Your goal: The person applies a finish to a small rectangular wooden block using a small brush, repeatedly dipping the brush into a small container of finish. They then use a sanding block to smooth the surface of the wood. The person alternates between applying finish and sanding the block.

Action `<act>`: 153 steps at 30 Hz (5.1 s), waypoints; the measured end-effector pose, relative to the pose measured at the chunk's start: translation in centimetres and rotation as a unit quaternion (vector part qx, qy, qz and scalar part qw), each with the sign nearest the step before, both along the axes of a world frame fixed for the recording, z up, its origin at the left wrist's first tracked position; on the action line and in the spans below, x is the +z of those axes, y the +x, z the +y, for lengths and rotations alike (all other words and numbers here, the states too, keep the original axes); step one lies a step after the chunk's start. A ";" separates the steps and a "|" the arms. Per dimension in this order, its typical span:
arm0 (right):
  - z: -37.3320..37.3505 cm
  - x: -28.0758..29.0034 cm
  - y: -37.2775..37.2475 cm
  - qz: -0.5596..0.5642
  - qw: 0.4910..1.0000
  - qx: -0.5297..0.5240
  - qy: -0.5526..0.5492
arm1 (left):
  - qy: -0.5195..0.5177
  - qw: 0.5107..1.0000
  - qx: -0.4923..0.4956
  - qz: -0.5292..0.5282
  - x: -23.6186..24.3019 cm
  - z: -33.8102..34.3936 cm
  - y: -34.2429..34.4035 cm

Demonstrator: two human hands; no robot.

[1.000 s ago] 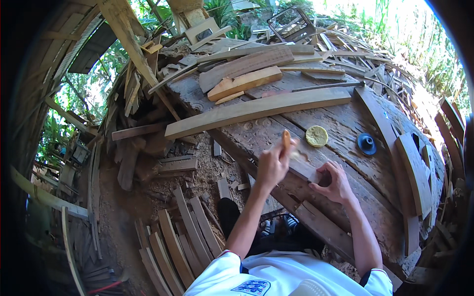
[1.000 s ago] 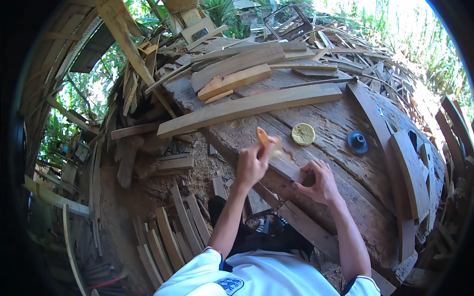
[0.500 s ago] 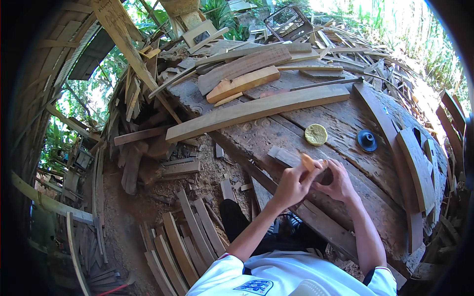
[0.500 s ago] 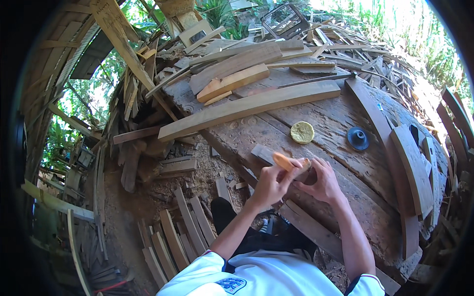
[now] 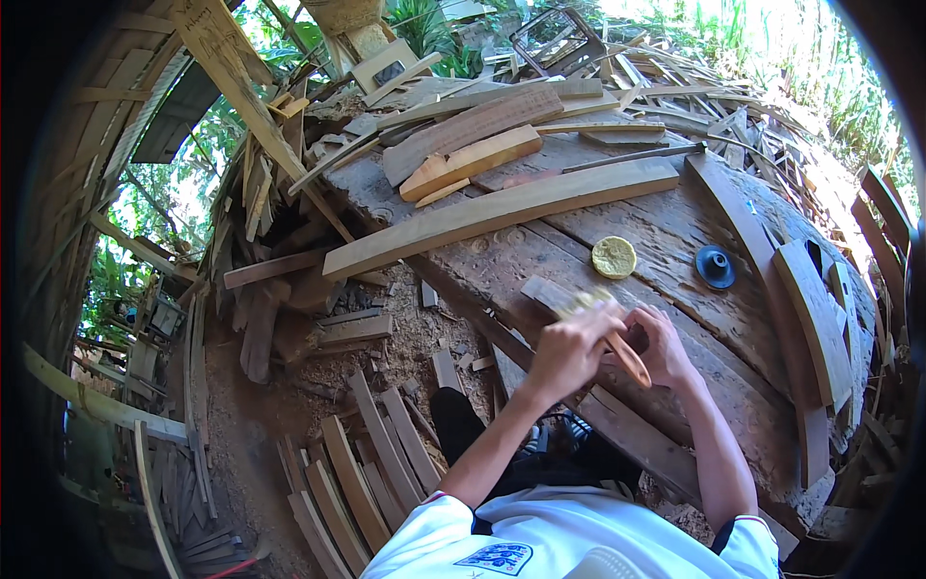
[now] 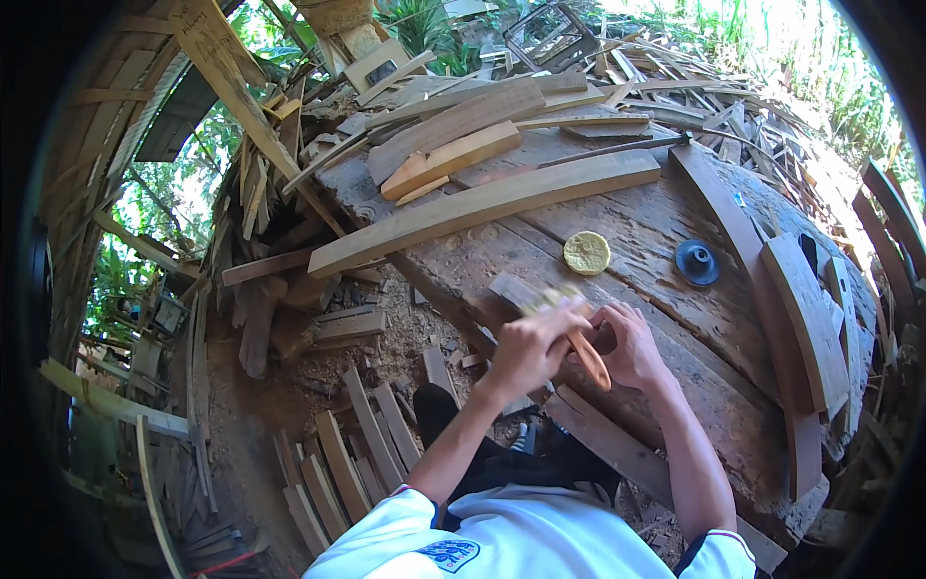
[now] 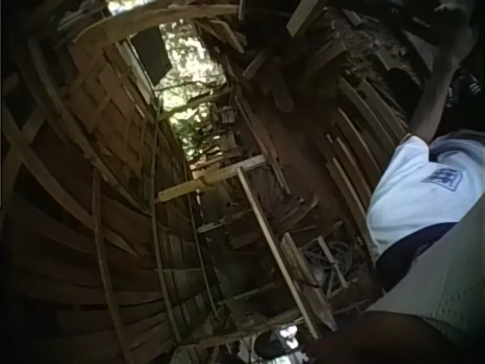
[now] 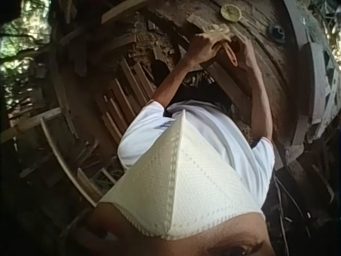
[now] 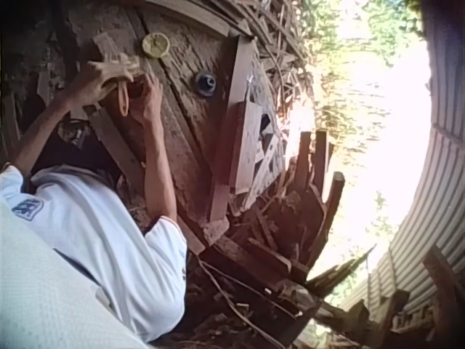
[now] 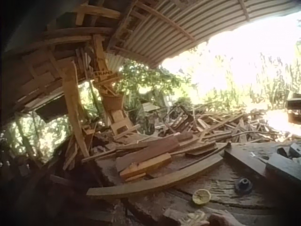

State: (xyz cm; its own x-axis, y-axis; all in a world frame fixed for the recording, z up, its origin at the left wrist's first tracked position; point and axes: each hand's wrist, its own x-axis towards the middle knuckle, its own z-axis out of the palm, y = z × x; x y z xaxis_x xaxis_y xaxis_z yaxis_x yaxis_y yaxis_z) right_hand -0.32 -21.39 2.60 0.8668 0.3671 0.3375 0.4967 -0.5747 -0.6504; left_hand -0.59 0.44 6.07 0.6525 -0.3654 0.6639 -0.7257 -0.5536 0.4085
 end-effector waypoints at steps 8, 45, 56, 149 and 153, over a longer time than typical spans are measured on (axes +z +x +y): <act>-0.3 1.0 -0.3 0.084 0.996 0.007 0.002 | -0.016 0.955 0.040 0.295 2.5 2.4 0.7; 0.3 1.3 -0.6 0.059 0.997 -0.023 -0.043 | -0.083 0.965 -0.007 0.247 3.2 0.5 -0.5; 0.5 0.5 -0.5 0.046 0.998 -0.034 -0.018 | 0.026 0.982 0.161 0.094 -0.4 3.3 2.2; 0.3 0.3 -0.5 0.039 0.998 -0.031 -0.025 | -0.054 0.978 0.084 0.181 1.9 3.7 3.0; 0.8 0.7 -0.5 0.047 0.998 -0.041 -0.029 | 0.006 0.986 0.160 0.056 1.0 5.2 4.8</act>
State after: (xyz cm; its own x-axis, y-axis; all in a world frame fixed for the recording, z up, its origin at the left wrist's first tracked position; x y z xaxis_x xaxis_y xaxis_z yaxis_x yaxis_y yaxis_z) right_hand -0.85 -20.64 3.25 0.9214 0.3101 0.2343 0.3852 -0.6485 -0.6566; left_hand 4.25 5.68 7.12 0.8046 -0.1367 0.5778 -0.4638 -0.7522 0.4680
